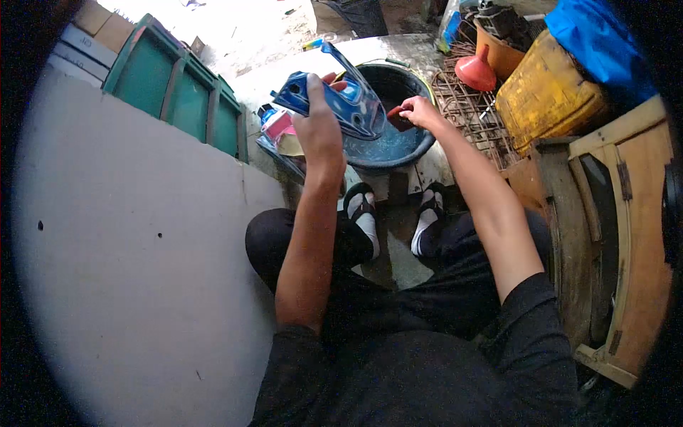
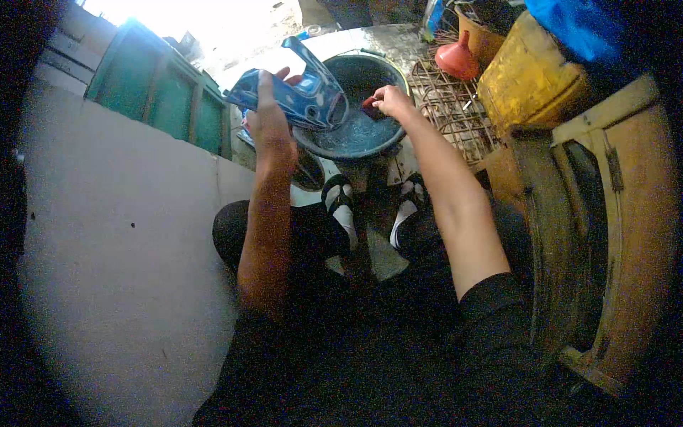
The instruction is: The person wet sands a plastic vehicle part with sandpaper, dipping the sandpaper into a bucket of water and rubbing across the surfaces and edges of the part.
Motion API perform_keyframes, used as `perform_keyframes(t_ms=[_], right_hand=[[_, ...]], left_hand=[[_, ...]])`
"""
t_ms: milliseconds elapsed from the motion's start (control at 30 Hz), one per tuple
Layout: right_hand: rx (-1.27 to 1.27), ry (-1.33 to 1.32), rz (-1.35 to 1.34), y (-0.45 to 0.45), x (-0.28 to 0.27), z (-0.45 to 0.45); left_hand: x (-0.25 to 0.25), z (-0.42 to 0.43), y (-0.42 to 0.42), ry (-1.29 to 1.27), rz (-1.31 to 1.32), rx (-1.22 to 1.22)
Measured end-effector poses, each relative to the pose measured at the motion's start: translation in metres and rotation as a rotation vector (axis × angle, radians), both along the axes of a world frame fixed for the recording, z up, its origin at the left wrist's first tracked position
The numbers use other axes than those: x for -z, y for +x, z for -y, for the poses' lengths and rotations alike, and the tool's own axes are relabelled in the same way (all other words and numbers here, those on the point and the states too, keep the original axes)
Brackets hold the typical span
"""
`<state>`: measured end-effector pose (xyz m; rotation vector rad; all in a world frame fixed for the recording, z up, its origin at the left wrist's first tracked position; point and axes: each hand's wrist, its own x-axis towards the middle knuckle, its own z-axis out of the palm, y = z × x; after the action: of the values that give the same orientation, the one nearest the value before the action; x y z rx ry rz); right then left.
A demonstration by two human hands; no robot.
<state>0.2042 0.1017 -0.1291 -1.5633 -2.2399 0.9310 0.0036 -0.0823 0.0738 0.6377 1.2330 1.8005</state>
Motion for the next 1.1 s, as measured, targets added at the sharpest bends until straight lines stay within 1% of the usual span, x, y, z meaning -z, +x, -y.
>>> perform_keyframes(t_ms=[67, 133, 167, 200, 267, 333, 367, 400, 433, 467, 533, 567, 600, 667, 700, 733, 800, 867, 900, 933, 967, 1000, 1033, 1100], right_hand=[[0.102, 0.02, 0.032, 0.01, 0.004, 0.021], [0.023, 0.358, 0.054, 0.013, 0.004, 0.044], [0.034, 0.375, 0.102, 0.009, 0.002, 0.053], [0.014, 0.459, 0.059, 0.009, 0.017, 0.053], [0.128, 0.523, 0.082, 0.0, 0.015, 0.07], [0.219, 0.625, 0.071, -0.006, 0.025, 0.072], [0.258, 0.544, 0.114, -0.011, 0.029, 0.073], [0.194, 0.465, 0.256, -0.018, 0.029, 0.072], [0.236, 0.352, 0.249, -0.028, 0.026, 0.078], [0.275, 0.241, 0.236, -0.037, 0.02, 0.084], [0.374, 0.363, 0.286, -0.046, 0.035, 0.08], [0.381, 0.297, 0.225, -0.047, 0.042, 0.077], [0.322, 0.281, 0.238, -0.045, 0.031, 0.081], [0.334, 0.227, 0.288, -0.046, 0.022, 0.082], [0.353, 0.263, 0.267, -0.047, 0.024, 0.081], [0.358, 0.261, 0.264, -0.047, 0.028, 0.081], [0.372, 0.378, 0.244, -0.05, 0.036, 0.081], [0.366, 0.387, 0.209, -0.05, 0.044, 0.075], [0.448, 0.327, 0.055, -0.058, 0.065, 0.064], [0.522, 0.262, -0.097, -0.061, 0.064, 0.062], [0.488, 0.274, -0.105, -0.058, 0.066, 0.064], [0.455, 0.286, -0.113, -0.049, 0.051, 0.071], [0.421, 0.297, -0.122, -0.041, 0.035, 0.078], [0.395, 0.366, -0.04, -0.04, 0.038, 0.075]], left_hand=[[-0.002, 0.001, 0.003, -0.034, -0.03, -0.008], [0.002, 0.001, 0.006, -0.043, -0.042, 0.026], [0.006, 0.0, 0.007, -0.057, -0.088, 0.03], [0.009, -0.002, 0.008, -0.073, -0.136, 0.036], [0.012, -0.006, 0.011, -0.094, -0.226, 0.048], [-0.006, 0.004, 0.023, -0.146, -0.5, 0.055], [-0.007, 0.002, 0.022, -0.177, -0.473, 0.095], [0.008, -0.006, 0.009, -0.17, -0.565, 0.103], [-0.007, 0.001, 0.02, -0.143, -0.463, 0.141], [-0.013, 0.004, 0.02, -0.168, -0.468, 0.156], [-0.016, 0.001, 0.014, -0.202, -0.475, 0.212], [-0.017, -0.002, 0.011, -0.236, -0.537, 0.224], [-0.017, -0.007, 0.005, -0.234, -0.545, 0.228], [-0.016, -0.02, -0.004, -0.197, -0.831, 0.311], [-0.02, -0.025, 0.001, -0.219, -0.853, 0.326], [-0.022, -0.029, 0.005, -0.218, -0.858, 0.331], [-0.025, -0.037, 0.012, -0.33, -0.793, 0.358], [-0.012, -0.044, 0.01, -0.337, -0.76, 0.362], [-0.002, -0.044, 0.007, -0.295, -0.794, 0.385], [-0.003, -0.043, 0.011, -0.347, -0.694, 0.388], [-0.002, -0.042, 0.014, -0.398, -0.593, 0.384], [0.007, -0.045, 0.008, -0.424, -0.544, 0.395], [0.008, -0.046, 0.005, -0.444, -0.586, 0.396], [0.004, -0.047, 0.003, -0.475, -0.692, 0.406]])
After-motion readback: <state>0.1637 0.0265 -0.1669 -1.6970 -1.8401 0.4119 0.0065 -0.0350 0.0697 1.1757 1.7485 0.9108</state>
